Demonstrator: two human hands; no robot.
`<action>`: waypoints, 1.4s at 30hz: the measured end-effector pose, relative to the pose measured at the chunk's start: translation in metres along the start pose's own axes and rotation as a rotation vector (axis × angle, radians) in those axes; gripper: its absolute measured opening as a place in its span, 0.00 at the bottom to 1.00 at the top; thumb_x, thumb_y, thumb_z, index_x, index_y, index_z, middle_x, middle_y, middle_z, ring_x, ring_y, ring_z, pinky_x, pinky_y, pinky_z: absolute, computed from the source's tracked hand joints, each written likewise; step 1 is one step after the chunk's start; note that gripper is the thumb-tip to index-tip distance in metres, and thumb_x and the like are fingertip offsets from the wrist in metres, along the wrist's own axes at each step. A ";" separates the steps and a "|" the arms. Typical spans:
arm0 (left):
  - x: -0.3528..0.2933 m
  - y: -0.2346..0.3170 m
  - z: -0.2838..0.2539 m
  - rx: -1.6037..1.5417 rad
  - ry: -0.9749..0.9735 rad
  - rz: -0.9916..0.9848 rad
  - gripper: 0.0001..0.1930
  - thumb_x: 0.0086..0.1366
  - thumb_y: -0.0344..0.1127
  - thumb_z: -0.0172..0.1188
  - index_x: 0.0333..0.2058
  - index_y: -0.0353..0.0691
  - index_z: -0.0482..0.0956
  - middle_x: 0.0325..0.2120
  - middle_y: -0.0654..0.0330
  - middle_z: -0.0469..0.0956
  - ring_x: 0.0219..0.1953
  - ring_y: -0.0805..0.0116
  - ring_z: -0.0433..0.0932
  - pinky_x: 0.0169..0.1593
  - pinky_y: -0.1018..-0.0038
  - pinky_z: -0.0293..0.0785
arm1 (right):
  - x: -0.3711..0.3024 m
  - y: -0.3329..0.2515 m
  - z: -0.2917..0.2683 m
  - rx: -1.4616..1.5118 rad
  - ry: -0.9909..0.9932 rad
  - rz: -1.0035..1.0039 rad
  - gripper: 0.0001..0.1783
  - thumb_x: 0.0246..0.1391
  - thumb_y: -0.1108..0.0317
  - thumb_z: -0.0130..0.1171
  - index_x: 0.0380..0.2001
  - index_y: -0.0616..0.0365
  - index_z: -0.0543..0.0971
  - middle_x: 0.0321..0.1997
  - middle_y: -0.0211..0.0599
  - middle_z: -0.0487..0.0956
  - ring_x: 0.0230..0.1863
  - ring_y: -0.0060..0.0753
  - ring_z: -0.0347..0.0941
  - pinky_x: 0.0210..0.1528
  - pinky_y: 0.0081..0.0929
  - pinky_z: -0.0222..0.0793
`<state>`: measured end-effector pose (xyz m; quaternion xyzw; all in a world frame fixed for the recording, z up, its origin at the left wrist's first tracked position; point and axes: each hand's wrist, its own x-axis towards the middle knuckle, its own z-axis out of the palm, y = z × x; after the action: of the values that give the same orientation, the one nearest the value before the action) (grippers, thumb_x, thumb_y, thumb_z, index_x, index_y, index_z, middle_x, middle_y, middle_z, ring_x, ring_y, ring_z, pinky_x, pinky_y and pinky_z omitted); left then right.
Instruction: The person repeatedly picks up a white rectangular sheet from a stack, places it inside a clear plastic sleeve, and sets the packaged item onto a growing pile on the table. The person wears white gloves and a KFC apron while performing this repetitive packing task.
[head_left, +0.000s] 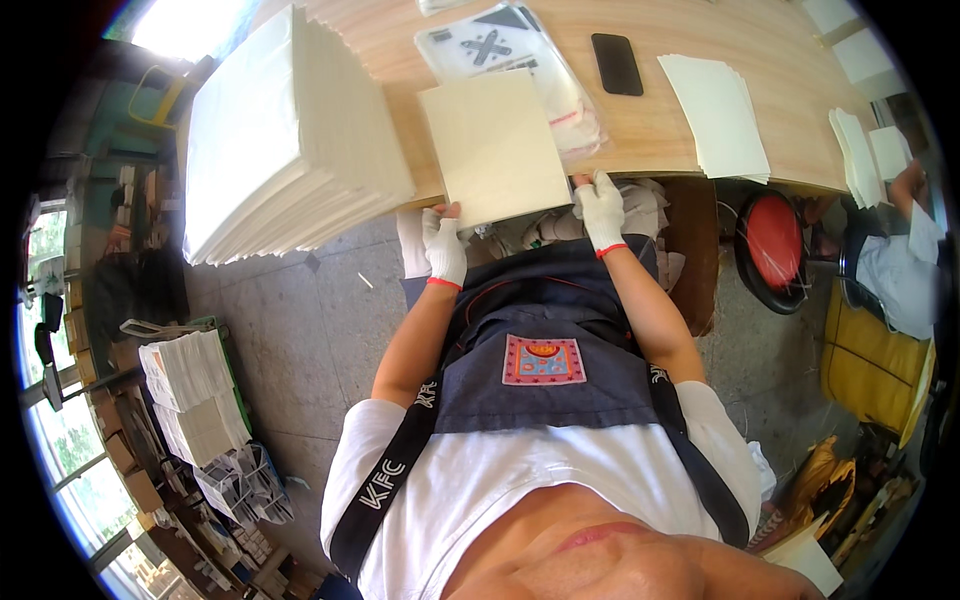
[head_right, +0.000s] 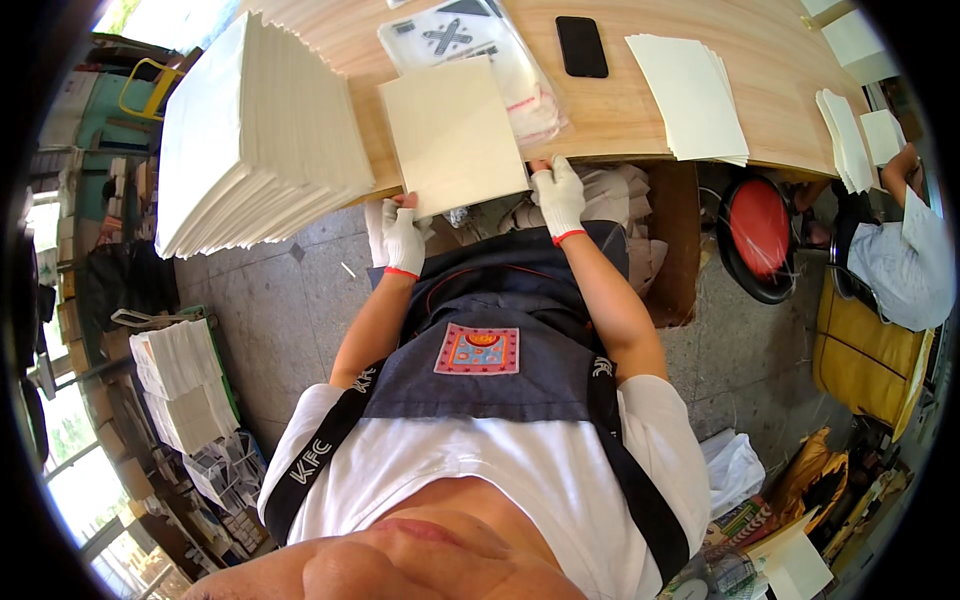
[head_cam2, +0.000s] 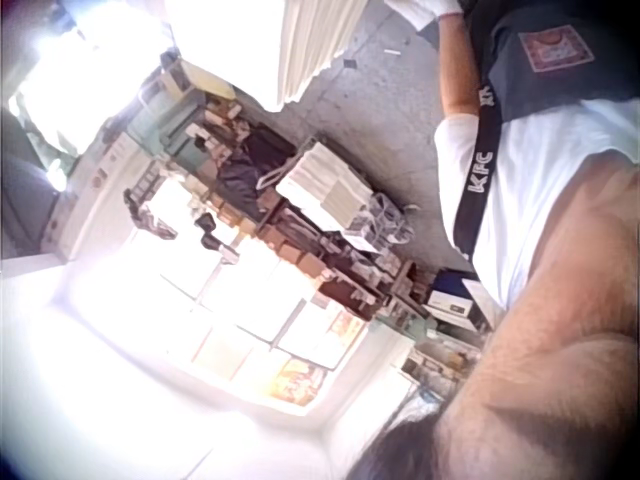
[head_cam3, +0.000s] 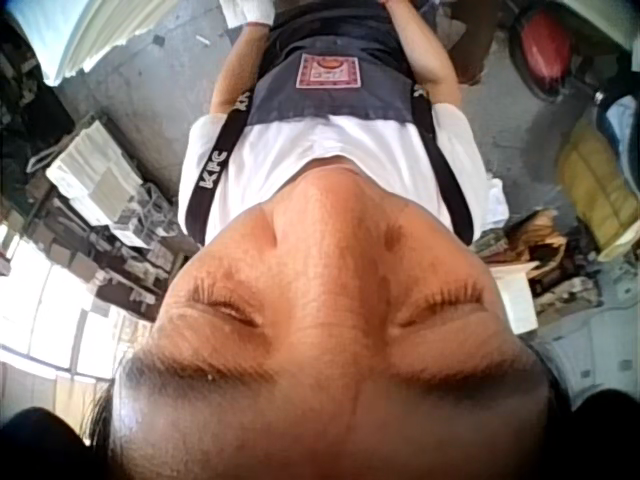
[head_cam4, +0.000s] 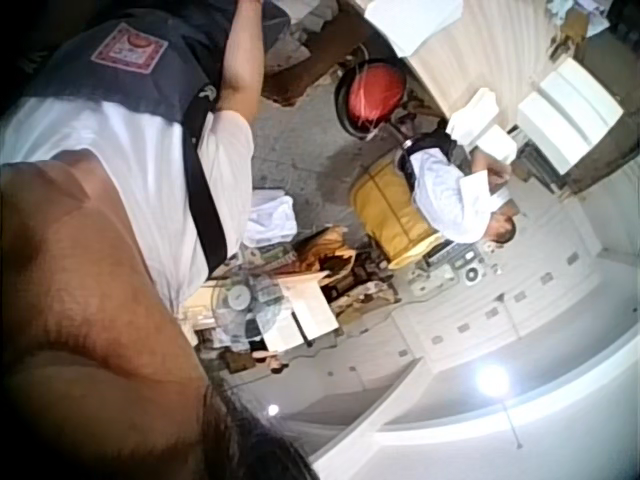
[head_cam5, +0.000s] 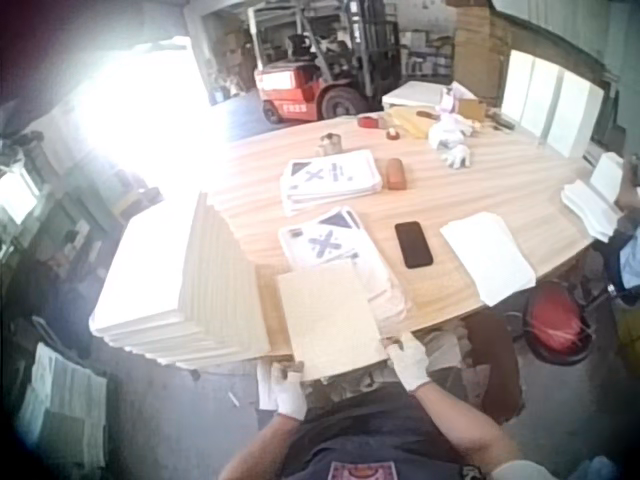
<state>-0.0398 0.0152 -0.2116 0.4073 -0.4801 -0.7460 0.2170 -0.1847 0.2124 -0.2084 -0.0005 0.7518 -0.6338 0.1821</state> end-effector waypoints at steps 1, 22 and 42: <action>-0.003 0.006 -0.001 -0.078 -0.039 -0.076 0.09 0.60 0.36 0.58 0.33 0.41 0.68 0.21 0.68 0.69 0.17 0.81 0.63 0.18 0.82 0.60 | 0.001 0.000 -0.006 0.029 -0.006 0.055 0.14 0.56 0.58 0.52 0.23 0.56 0.70 0.15 0.26 0.69 0.13 0.16 0.62 0.16 0.19 0.59; -0.072 0.344 -0.106 0.807 0.383 1.007 0.16 0.60 0.25 0.44 0.45 0.27 0.74 0.38 0.58 0.77 0.42 0.73 0.73 0.47 0.80 0.67 | -0.042 -0.287 0.155 0.165 -0.915 -0.404 0.16 0.55 0.57 0.55 0.21 0.56 0.71 0.17 0.26 0.73 0.17 0.16 0.68 0.20 0.17 0.63; -0.031 -0.005 -0.077 0.739 -0.172 0.617 0.12 0.59 0.22 0.51 0.40 0.36 0.78 0.37 0.55 0.78 0.39 0.67 0.76 0.44 0.72 0.70 | 0.056 0.001 -0.211 0.349 0.470 0.220 0.12 0.57 0.61 0.46 0.39 0.56 0.69 0.25 0.40 0.78 0.13 0.23 0.67 0.12 0.19 0.64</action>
<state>0.0410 -0.0015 -0.2195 0.2328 -0.8272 -0.4575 0.2287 -0.2946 0.4008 -0.1971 0.2584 0.6487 -0.7126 0.0681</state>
